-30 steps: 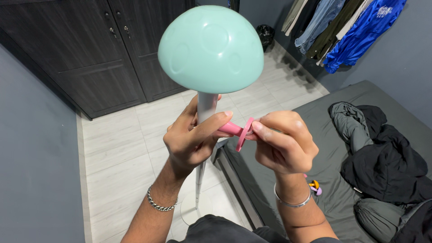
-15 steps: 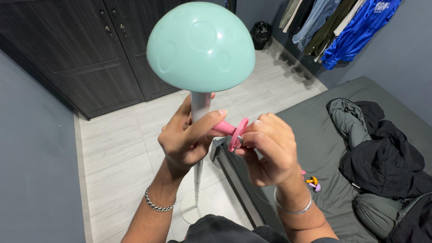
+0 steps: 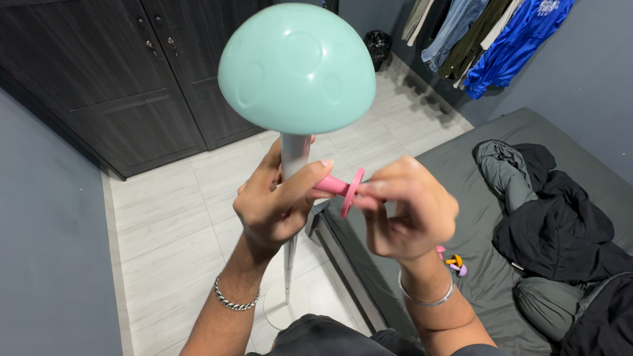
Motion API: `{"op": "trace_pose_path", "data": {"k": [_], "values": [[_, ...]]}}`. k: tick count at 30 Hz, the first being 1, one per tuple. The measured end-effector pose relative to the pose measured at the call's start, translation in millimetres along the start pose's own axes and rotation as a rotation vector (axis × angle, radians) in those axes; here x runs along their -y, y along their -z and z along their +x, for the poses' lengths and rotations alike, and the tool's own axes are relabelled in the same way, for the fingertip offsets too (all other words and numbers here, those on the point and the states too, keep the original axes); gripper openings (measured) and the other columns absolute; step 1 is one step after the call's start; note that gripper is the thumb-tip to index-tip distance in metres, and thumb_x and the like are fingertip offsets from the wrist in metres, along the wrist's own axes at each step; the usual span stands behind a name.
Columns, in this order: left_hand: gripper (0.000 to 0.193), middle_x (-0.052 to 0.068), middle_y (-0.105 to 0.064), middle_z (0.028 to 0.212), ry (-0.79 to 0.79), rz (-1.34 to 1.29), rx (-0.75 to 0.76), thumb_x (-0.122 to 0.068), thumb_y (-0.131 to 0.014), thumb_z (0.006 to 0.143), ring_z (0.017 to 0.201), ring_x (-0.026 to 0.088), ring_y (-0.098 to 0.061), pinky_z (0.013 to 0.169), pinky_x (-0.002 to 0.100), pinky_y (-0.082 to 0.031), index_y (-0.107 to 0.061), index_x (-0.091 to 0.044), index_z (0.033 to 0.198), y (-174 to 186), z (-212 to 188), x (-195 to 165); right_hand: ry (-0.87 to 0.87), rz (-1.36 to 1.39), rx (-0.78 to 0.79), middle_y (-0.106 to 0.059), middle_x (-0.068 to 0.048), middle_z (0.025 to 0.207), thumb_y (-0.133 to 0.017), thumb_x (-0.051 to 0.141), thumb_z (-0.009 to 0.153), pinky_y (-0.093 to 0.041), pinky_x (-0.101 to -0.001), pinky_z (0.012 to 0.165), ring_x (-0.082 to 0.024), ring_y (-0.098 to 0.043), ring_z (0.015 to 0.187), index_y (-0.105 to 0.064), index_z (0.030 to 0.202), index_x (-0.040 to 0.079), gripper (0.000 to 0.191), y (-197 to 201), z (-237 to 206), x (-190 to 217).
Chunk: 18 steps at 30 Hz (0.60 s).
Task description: The person assembles a mushroom-shaped floor lamp in a bedroom. They screw a pink plastic fitting onto the metal lamp pole by hand, separate and reattach its parts, pick up small screws from the bed, and thread a yellow plastic fitting onto the pole, with the mint-green shade already mounted on top.
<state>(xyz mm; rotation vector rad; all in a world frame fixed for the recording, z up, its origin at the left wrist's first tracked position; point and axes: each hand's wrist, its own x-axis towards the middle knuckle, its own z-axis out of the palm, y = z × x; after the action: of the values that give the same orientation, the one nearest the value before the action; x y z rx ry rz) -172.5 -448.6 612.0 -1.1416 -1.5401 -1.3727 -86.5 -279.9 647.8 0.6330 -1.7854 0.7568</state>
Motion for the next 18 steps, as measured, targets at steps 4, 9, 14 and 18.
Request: {"op": "trace_pose_path", "data": {"k": [4, 9, 14, 18], "values": [[0.039, 0.029, -0.062, 0.138, -0.002, -0.008, -0.005, 0.003, -0.078, 0.086, 0.12, 0.032, -0.074, 0.079, 0.03, -0.068, -0.071, -0.013, 0.122, -1, 1, -1, -0.196, 0.295, -0.033, -0.067, -0.012, 0.094, -0.07, -0.004, 0.099, -0.05, -0.0265, 0.064, -0.017, -0.062, 0.076, -0.059, 0.108, -0.004, 0.014, -5, -6, -5], [0.039, 0.029, -0.061, 0.138, -0.015, -0.016, -0.021, 0.004, -0.079, 0.087, 0.121, 0.033, -0.073, 0.08, 0.03, -0.063, -0.07, -0.013, 0.122, -4, 3, -1, 0.032, 0.113, -0.068, -0.069, -0.013, 0.094, -0.075, -0.009, 0.093, -0.055, -0.0251, 0.063, -0.016, -0.068, 0.077, -0.059, 0.107, -0.003, 0.023, -5, -5, -10], [0.04, 0.028, -0.063, 0.138, -0.01, -0.023, -0.016, 0.004, -0.078, 0.088, 0.118, 0.031, -0.075, 0.08, 0.029, -0.063, -0.071, -0.014, 0.123, -5, 2, 0, 0.218, -0.074, -0.025, -0.067, -0.013, 0.096, -0.085, -0.001, 0.088, -0.052, -0.0303, 0.064, -0.023, -0.062, 0.079, -0.064, 0.107, 0.002, 0.028, 3, 2, -19], [0.039, 0.029, -0.063, 0.136, 0.009, -0.037, -0.009, -0.001, -0.082, 0.086, 0.113, 0.029, -0.076, 0.083, 0.031, -0.063, -0.07, -0.014, 0.122, -4, 0, 0, 0.26, -0.165, -0.08, -0.062, -0.009, 0.082, -0.086, 0.002, 0.085, -0.045, -0.0314, 0.059, -0.021, -0.06, 0.07, -0.068, 0.095, 0.002, 0.021, 0, 6, -26]]}}
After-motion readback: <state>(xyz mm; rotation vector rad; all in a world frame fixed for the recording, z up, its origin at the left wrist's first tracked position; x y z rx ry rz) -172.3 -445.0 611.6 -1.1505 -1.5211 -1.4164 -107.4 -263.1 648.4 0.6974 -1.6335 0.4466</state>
